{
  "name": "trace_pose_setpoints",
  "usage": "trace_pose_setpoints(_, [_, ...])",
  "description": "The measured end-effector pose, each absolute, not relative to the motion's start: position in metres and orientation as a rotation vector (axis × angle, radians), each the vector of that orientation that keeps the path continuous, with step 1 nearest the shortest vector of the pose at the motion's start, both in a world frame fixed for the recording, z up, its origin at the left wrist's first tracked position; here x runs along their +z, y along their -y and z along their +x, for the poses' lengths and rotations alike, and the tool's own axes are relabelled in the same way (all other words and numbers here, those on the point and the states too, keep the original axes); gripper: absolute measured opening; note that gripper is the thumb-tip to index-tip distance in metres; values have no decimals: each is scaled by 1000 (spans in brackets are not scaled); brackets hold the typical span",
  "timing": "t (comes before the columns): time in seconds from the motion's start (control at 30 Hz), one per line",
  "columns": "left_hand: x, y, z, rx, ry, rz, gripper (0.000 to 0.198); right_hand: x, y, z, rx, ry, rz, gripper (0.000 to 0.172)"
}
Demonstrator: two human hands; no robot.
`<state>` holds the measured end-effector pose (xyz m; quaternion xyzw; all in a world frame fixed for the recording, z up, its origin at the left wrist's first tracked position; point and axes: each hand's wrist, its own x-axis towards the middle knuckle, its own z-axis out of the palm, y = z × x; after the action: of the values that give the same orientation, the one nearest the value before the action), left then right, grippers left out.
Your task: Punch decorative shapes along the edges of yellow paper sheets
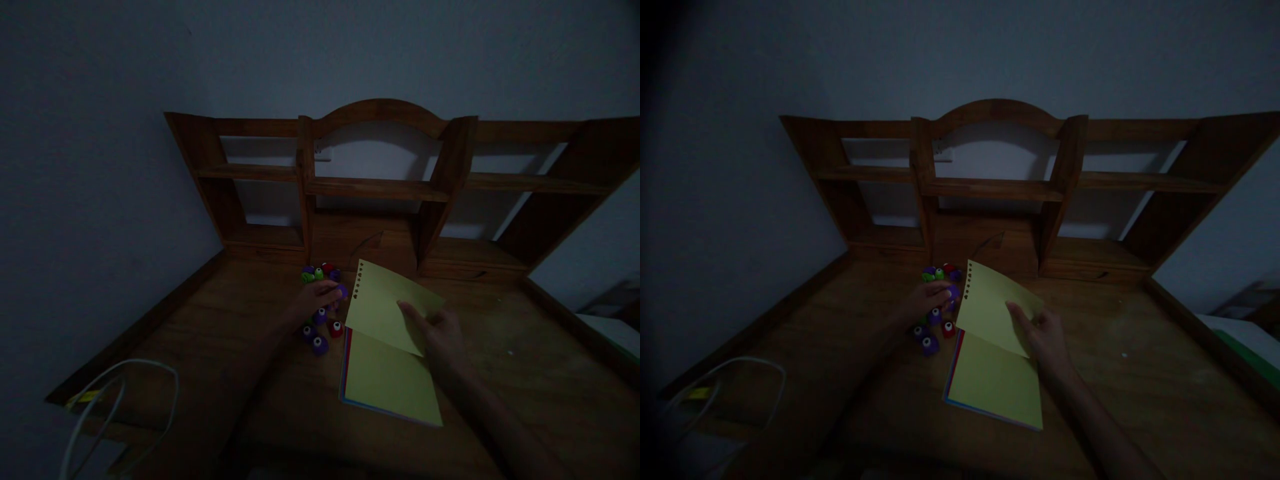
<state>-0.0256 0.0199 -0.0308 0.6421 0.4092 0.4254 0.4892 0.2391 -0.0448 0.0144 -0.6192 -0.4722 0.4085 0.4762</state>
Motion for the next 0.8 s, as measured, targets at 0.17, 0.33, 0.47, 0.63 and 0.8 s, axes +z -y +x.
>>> trace_pose_setpoints(0.17, [-32,-22,-25,1002,-953,1525,31,11,43,241,877,1247,-1545,41])
trace_pose_setpoints(0.33, [-32,-21,-23,964,-965,1480,37,12,43,240,896,1228,-1551,43])
trace_pose_setpoints(0.47, [-29,-18,-21,942,-934,1467,37,14,44,239,967,1224,-1526,41])
trace_pose_setpoints(0.63, [-25,-15,-19,881,-939,1564,38,13,43,240,977,1218,-1537,39])
trace_pose_setpoints(0.8, [-25,-12,-19,875,-960,1618,38,13,42,241,1000,1228,-1517,39])
